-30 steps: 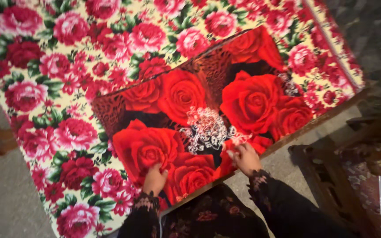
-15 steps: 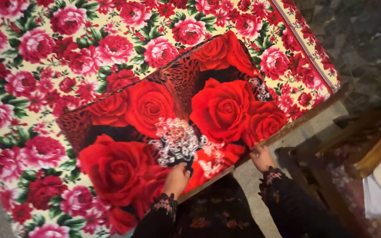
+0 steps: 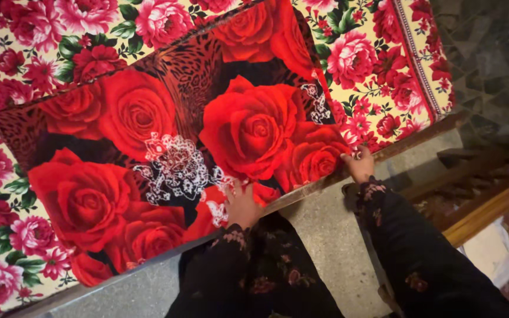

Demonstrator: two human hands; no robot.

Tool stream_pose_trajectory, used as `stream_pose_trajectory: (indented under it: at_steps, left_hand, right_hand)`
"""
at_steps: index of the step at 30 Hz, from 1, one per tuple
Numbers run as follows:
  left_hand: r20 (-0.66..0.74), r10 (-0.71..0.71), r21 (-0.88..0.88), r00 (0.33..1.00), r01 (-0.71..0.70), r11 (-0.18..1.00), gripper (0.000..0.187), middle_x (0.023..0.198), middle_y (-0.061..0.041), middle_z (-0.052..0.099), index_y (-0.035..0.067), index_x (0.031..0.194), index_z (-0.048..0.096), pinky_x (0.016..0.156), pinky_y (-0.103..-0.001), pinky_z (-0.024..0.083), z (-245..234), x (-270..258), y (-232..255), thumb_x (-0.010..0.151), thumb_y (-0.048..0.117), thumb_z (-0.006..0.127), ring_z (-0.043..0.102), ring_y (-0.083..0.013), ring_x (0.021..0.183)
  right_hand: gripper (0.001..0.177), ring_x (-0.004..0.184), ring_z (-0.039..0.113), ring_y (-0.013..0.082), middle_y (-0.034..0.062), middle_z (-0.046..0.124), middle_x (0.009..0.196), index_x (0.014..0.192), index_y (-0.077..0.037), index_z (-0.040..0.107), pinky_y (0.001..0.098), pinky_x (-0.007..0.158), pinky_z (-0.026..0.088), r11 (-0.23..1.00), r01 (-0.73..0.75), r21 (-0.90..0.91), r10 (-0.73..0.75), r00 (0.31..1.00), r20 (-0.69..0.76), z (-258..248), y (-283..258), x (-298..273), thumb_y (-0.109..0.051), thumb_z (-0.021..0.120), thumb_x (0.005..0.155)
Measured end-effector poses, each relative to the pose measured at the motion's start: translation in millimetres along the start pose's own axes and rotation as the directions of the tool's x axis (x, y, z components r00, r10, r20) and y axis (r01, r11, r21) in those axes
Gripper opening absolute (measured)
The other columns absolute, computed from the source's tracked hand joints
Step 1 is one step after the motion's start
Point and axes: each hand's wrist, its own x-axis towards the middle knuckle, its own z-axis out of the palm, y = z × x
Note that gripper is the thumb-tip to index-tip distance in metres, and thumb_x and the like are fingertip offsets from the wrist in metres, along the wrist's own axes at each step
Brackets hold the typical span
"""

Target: The person smooths a floral bedsheet and two matching pillows on a wooden bed, then places a red rose-patterned throw blanket at the foot of the bed. The person uses both hands to flatten and align the bedding without changing the sheets.

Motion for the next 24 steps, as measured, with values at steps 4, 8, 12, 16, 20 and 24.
stream_pose_trajectory:
  at_steps: [4, 8, 12, 16, 20, 24]
  left_hand:
    - [-0.073, 0.119, -0.007, 0.99, -0.12, 0.993, 0.071, 0.161, -0.021, 0.03, 0.018, 0.145, 0.052, 0.11, -0.065, 0.038, 8.4, 4.4, -20.9, 0.077, 0.026, 0.072, 0.024, -0.055, 0.143]
    - [-0.073, 0.097, 0.038, 0.993, -0.094, 0.995, 0.067, 0.16, -0.02, 0.033, 0.016, 0.143, 0.054, 0.11, -0.06, 0.04, 11.1, 8.0, -19.7, 0.079, 0.024, 0.071, 0.028, -0.0523, 0.144]
    - [-0.021, 0.05, 0.301, 0.998, -0.042, 0.953, 0.052, 0.158, -0.015, 0.041, 0.015, 0.139, 0.058, 0.117, -0.058, 0.037, 10.1, 13.4, 8.6, 0.089, 0.025, 0.067, 0.035, -0.0393, 0.15]
    - [-0.147, 0.136, 0.335, 0.98, -0.08, 0.939, 0.066, 0.16, -0.017, 0.037, 0.012, 0.147, 0.049, 0.113, -0.059, 0.038, 1.3, 24.8, 37.8, 0.085, 0.023, 0.069, 0.03, -0.0408, 0.15]
    - [-0.086, 0.048, 0.273, 0.995, -0.023, 0.962, 0.08, 0.165, -0.017, 0.028, 0.016, 0.156, 0.037, 0.107, -0.063, 0.039, -9.7, 32.1, 50.4, 0.083, 0.02, 0.069, 0.022, -0.0433, 0.151]
    - [0.026, -0.029, 0.205, 0.999, 0.023, 0.979, 0.081, 0.165, -0.017, 0.021, 0.015, 0.156, 0.033, 0.108, -0.066, 0.037, -15.1, 38.3, 58.2, 0.085, 0.027, 0.07, 0.017, -0.0432, 0.153]
  right_hand:
    - [0.057, 0.092, 0.068, 0.0197, 0.0114, 0.071, 0.103, 0.12, 0.0, 0.064, 0.0338, 0.08, 0.056, 0.934, -0.063, 0.353, -0.022, 0.972, 0.233, 8.6, 7.2, 9.9, -0.03, 0.087, 0.077]
    - [0.043, 0.082, 0.067, 0.0196, 0.0137, 0.072, 0.09, 0.107, 0.002, 0.072, 0.0341, 0.076, 0.054, 0.991, 0.124, 0.041, -0.13, 0.962, 0.239, -4.1, 19.0, 19.3, -0.028, 0.087, 0.08]
    - [0.037, 0.079, 0.067, 0.0221, 0.0132, 0.073, 0.088, 0.099, 0.001, 0.07, 0.0348, 0.074, 0.056, 0.984, -0.022, 0.175, -0.013, 0.981, 0.193, -25.1, 35.0, 21.3, -0.027, 0.082, 0.079]
    - [0.049, 0.092, 0.069, 0.0345, 0.021, 0.071, 0.099, 0.11, -0.002, 0.069, 0.0457, 0.083, 0.055, 0.973, 0.111, -0.202, -0.059, 0.967, 0.246, -14.6, 20.3, 28.7, -0.031, 0.084, 0.074]
    - [0.059, 0.102, 0.062, 0.0459, 0.0293, 0.064, 0.11, 0.117, 0.001, 0.064, 0.0524, 0.088, 0.052, 0.915, 0.29, -0.282, -0.224, 0.944, 0.243, 4.7, -18.6, 36.9, -0.028, 0.087, 0.072]
    - [0.073, 0.107, 0.059, 0.0508, 0.0344, 0.059, 0.118, 0.13, 0.004, 0.055, 0.0529, 0.089, 0.051, 0.899, 0.378, -0.222, -0.299, 0.9, 0.318, -6.2, -38.1, 39.3, -0.02, 0.086, 0.068]
